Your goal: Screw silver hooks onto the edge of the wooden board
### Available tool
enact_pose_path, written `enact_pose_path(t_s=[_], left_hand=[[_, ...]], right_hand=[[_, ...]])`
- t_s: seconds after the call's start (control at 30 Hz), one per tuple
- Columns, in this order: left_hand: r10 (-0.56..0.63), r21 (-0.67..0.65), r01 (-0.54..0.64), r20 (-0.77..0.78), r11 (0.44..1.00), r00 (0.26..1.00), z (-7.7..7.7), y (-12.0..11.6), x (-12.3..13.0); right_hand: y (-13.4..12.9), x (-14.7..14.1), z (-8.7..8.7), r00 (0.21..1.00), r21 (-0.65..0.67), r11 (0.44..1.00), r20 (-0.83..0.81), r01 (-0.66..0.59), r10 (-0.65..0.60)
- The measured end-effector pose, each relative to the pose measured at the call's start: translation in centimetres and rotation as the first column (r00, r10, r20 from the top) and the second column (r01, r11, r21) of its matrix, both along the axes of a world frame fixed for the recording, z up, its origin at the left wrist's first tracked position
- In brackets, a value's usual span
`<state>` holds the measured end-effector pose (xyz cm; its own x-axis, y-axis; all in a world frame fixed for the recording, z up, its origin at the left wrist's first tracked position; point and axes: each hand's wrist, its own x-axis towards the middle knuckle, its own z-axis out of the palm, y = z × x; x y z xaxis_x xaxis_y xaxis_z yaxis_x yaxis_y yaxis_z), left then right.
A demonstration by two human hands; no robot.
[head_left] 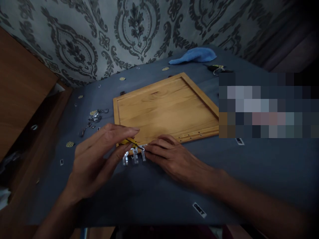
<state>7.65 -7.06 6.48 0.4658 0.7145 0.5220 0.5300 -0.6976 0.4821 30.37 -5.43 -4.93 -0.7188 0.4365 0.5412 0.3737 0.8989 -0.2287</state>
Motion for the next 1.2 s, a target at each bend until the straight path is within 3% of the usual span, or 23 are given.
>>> enact_pose_path(t_s=[0.33,0.97,1.2], left_hand=[[-0.002,-0.013,0.002,-0.014,1.0,1.0,-0.11,0.04,0.08],[0.083,0.187,-0.047,-0.192,0.981,0.978,0.29,-0.31,0.74],[0.075,0.113,-0.058,-0.156,0.992,0.985,0.34,-0.3,0.52]], right_hand=[[-0.04,0.01,0.0,1.0,-0.01,1.0,-0.026,-0.014,0.014],[-0.1,0.11,0.4,1.0,-0.045,0.999,0.006,-0.018,0.018],[-0.05,0.0,0.15,0.999,-0.023,0.999,-0.027,-0.023,0.023]])
